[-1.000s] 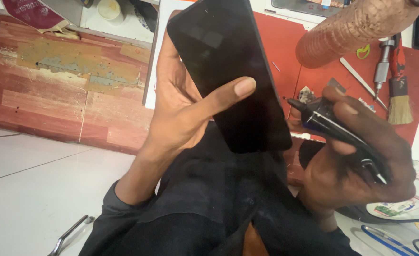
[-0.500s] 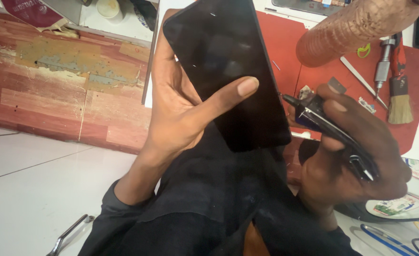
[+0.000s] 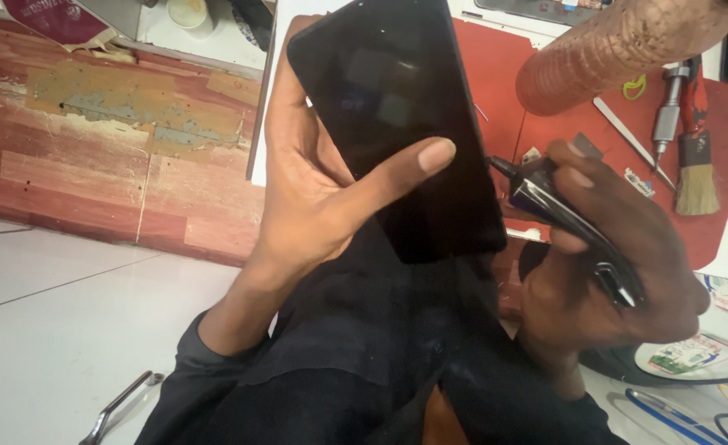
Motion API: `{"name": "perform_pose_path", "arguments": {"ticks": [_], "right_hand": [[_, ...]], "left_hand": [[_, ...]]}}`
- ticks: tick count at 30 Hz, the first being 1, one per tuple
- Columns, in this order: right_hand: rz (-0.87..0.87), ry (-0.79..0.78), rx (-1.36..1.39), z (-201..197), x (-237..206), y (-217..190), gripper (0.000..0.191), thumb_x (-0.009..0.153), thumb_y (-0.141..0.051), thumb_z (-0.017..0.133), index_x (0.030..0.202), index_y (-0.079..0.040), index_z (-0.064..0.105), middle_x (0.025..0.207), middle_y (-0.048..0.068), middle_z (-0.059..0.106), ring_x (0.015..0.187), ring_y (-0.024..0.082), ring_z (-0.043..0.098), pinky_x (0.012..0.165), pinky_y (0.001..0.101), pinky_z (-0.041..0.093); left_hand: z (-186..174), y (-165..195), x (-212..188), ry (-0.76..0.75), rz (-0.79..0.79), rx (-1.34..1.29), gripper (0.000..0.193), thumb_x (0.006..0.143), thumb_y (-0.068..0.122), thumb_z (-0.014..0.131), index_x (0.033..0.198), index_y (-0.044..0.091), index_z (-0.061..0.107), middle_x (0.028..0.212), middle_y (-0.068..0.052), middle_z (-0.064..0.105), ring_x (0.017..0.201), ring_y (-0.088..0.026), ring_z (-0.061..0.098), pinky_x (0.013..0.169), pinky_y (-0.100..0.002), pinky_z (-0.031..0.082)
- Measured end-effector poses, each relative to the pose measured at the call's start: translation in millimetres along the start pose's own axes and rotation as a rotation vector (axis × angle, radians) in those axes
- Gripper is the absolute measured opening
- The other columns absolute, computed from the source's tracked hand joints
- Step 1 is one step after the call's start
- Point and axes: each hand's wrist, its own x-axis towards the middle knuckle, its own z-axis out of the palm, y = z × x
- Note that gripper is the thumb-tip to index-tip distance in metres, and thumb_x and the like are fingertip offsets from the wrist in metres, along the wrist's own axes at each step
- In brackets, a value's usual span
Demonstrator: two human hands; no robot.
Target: The person wipes a smartphone with a cloth, then applies a liquid adhesive along the edges of the device using a small bottle. The phone is handled and rotated to cover different sides.
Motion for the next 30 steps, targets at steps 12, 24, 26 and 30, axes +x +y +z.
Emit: {"name": "perform_pose_path", "arguments": {"ticks": [12, 24, 26, 30], "right_hand": [[0.012, 0.042, 0.014, 1.3, 0.3, -4.8, 0.041, 0.121, -0.037, 0.067, 0.123, 0.004, 0.067, 0.112, 0.024, 0.075, 0.107, 0.029, 0.080, 0.094, 0.0308, 0.068], [-0.044, 0.072, 0.023, 3.7, 1.1, 1.9, 0.035, 0.120, -0.031, 0.068, 0.127, 0.003, 0.068, 0.110, 0.024, 0.075, 0.107, 0.030, 0.081, 0.093, 0.0314, 0.069], [-0.047, 0.064, 0.027, 3.3, 1.6, 1.9, 0.035, 0.120, -0.031, 0.068, 0.126, 0.004, 0.068, 0.110, 0.023, 0.076, 0.108, 0.030, 0.081, 0.095, 0.0315, 0.069], [-0.042, 0.054, -0.015, 3.4, 2.9, 0.9, 0.036, 0.120, -0.032, 0.068, 0.124, 0.004, 0.068, 0.110, 0.023, 0.076, 0.106, 0.030, 0.081, 0.093, 0.0317, 0.069]], "left_hand": [[-0.5, -1.3, 0.3, 0.015, -0.003, 0.007, 0.063, 0.101, -0.012, 0.081, 0.146, 0.003, 0.040, 0.131, -0.011, 0.058, 0.124, -0.018, 0.060, 0.113, -0.033, 0.052], [0.8, 1.3, 2.0, 0.002, 0.007, 0.023, 0.062, 0.101, -0.011, 0.081, 0.144, 0.003, 0.039, 0.132, -0.011, 0.059, 0.122, -0.017, 0.061, 0.111, -0.033, 0.055], [1.3, 2.4, 2.6, -0.003, 0.013, 0.029, 0.062, 0.101, -0.011, 0.081, 0.145, 0.003, 0.039, 0.132, -0.010, 0.059, 0.122, -0.017, 0.062, 0.110, -0.033, 0.055], [1.8, 4.9, 1.0, -0.006, 0.004, 0.030, 0.063, 0.101, -0.012, 0.081, 0.145, 0.003, 0.038, 0.131, -0.010, 0.057, 0.122, -0.017, 0.061, 0.111, -0.032, 0.054]]}}
